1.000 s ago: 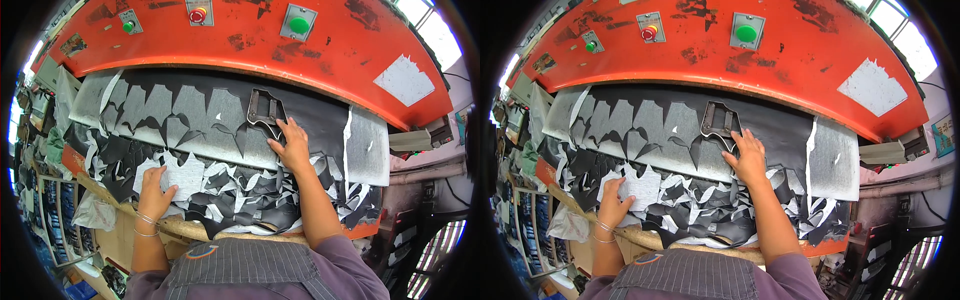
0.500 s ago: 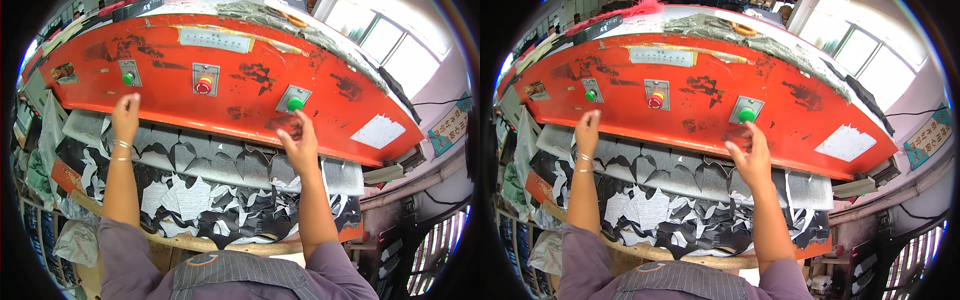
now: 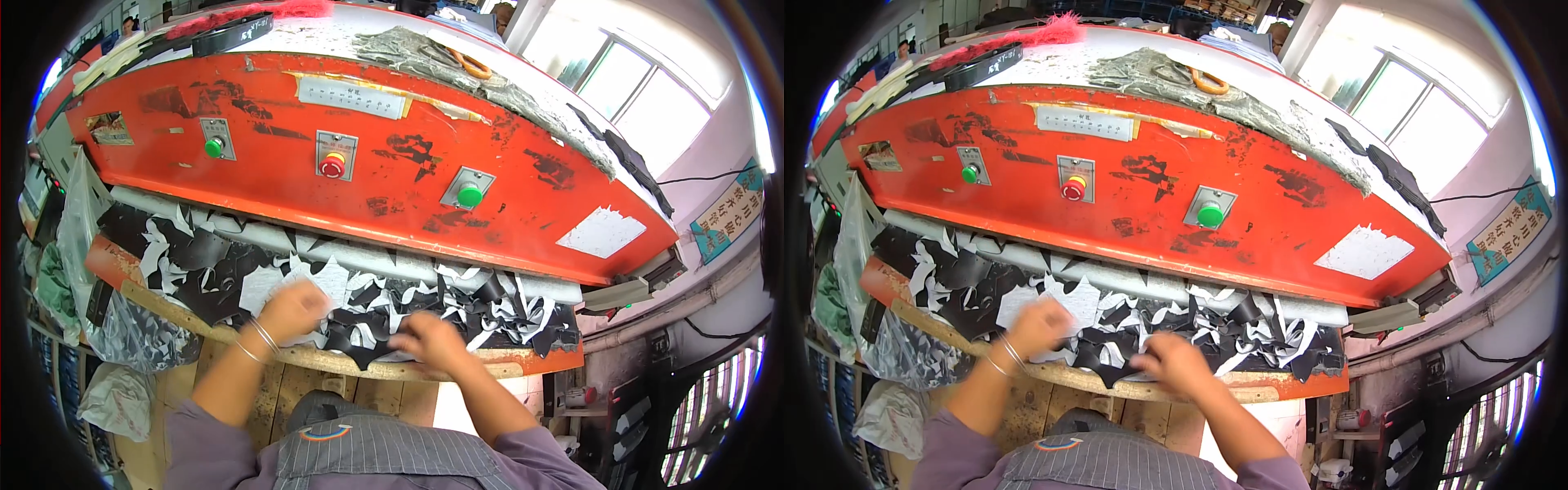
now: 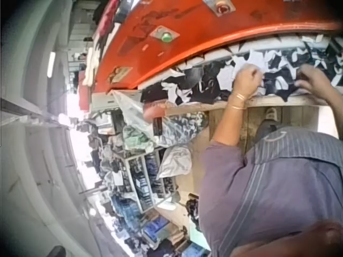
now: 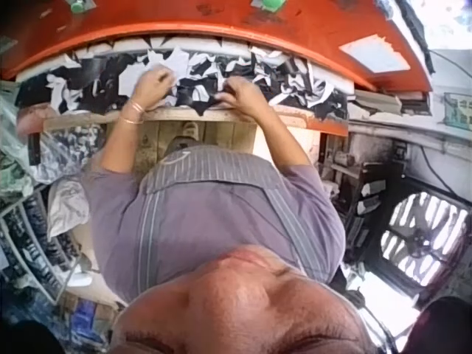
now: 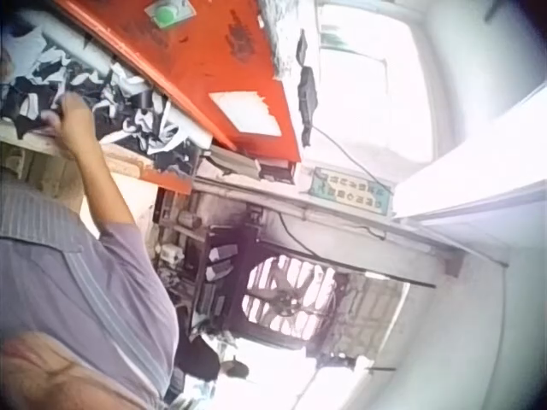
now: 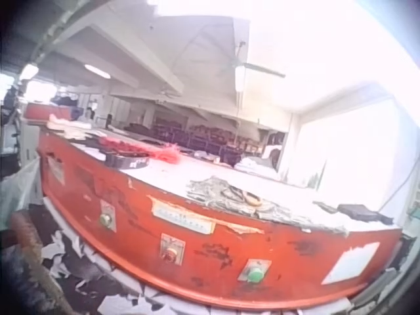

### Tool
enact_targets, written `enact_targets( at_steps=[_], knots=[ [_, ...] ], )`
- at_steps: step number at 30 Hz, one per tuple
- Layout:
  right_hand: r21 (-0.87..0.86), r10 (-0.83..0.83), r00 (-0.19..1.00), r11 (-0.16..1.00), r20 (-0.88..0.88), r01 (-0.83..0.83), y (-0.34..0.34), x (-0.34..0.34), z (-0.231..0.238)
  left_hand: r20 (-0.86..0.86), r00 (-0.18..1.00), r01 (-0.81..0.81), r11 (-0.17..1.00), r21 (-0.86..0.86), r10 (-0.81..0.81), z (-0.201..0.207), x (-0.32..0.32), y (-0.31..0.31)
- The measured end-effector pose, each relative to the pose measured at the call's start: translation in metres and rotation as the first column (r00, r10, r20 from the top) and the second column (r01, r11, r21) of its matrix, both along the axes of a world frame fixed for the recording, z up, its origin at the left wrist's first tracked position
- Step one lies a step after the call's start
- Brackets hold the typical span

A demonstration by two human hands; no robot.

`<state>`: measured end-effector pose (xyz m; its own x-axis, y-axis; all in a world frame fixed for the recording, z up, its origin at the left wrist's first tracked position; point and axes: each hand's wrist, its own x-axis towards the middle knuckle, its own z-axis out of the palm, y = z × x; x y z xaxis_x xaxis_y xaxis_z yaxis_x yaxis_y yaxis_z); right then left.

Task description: Operating a hydraulic press with a metal die to cut specific shapes out of a roll of material.

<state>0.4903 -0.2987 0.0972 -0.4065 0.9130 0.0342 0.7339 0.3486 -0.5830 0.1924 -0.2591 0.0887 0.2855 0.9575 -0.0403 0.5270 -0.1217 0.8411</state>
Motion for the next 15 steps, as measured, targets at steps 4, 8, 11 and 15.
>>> enact_targets(
  at_steps=[4, 8, 11, 15],
  knots=[
    [0.102, 0.086, 0.967, 0.988, 0.241, -0.114, -0.054, -0.002, -0.031, -0.195, 0.927, 0.353, 0.921, 0.167, -0.320, -0.017, 0.059, -0.065],
    [0.120, 0.021, 0.942, 0.991, 0.334, -0.065, -0.053, -0.008, -0.042, -0.323, 0.940, 0.211, 0.933, 0.293, -0.111, -0.033, 0.075, -0.083],
    [0.155, 0.006, 0.948, 0.986, 0.318, -0.058, -0.043, -0.001, -0.047, -0.311, 0.948, 0.173, 0.931, 0.320, -0.070, -0.036, 0.082, -0.080],
    [0.118, 0.036, 0.938, 0.990, 0.344, -0.081, -0.034, 0.001, -0.043, -0.270, 0.962, 0.136, 0.934, 0.331, -0.044, -0.039, 0.082, -0.072]
  ],
)
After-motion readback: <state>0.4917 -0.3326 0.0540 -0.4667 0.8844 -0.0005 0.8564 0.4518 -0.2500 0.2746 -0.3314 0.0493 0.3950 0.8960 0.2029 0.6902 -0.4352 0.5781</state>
